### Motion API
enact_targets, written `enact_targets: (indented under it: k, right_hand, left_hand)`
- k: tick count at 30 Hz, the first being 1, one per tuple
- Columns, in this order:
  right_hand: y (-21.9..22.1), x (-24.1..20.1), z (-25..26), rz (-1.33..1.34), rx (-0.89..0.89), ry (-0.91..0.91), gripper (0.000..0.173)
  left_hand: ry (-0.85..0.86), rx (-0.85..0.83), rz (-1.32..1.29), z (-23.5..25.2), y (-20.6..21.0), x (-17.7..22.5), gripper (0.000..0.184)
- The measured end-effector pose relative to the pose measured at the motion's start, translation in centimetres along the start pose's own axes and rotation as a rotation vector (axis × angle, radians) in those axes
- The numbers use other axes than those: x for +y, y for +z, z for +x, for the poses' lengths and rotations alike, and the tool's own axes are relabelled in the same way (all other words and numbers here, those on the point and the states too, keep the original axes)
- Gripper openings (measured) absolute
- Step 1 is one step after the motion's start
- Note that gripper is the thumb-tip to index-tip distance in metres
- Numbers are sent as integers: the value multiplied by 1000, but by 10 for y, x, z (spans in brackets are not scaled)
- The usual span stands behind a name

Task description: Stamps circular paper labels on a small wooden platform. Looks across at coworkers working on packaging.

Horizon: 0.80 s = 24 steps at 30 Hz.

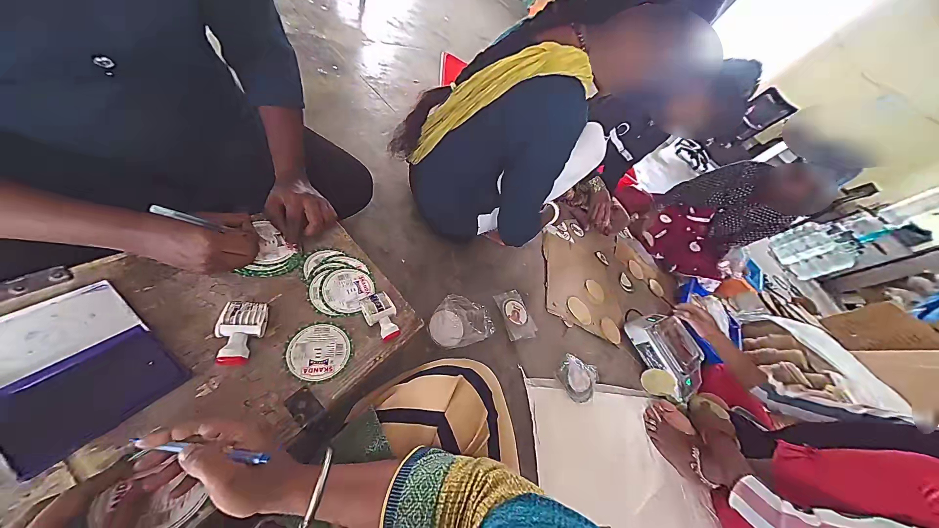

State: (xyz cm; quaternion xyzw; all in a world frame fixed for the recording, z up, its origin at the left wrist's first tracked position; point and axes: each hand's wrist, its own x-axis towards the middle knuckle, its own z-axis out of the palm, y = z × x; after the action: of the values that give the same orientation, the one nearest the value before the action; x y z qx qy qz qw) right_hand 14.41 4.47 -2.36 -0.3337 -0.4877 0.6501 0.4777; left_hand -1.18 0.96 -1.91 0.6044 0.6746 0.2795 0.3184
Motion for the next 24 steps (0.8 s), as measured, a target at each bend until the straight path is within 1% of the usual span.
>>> enact_targets:
  k: [4, 7, 9, 10, 13, 15, 18, 21, 24]
  right_hand:
    - [0, -9, -2, -53, 19, 93, 28]
    - [-1, -1, -4, -82, 2, 45, 30]
    - [-8, 1, -3, -194, -27, 33, 35]
    - [-13, 1, -1, -262, -39, 15, 35]
    - [-21, -4, 2, -429, -60, -94, 24]
    - [-19, -3, 2, -545, -84, -204, 14]
    - [-17, 5, 3, -720, -169, -300, 13]
    - [-23, 11, 10, -784, -205, -337, 10]
    - [-27, 13, 14, -758, -228, -283, 9]
  left_hand:
    - [68, -19, -97, -2, -3, -11, 35]
    - [7, 12, -141, -9, -6, -7, 32]
    - [-33, 17, -154, -9, -6, -4, 31]
    - [-61, 11, -159, -7, -6, 0, 31]
    - [-137, -36, -149, -3, -11, 13, 37]
    - [-94, -7, -109, -1, -10, 14, 36]
    - [-36, 26, -79, -1, -8, 11, 35]
    - [-4, 18, -73, -1, -10, 9, 35]
    - [4, 18, -86, -1, -8, 8, 31]
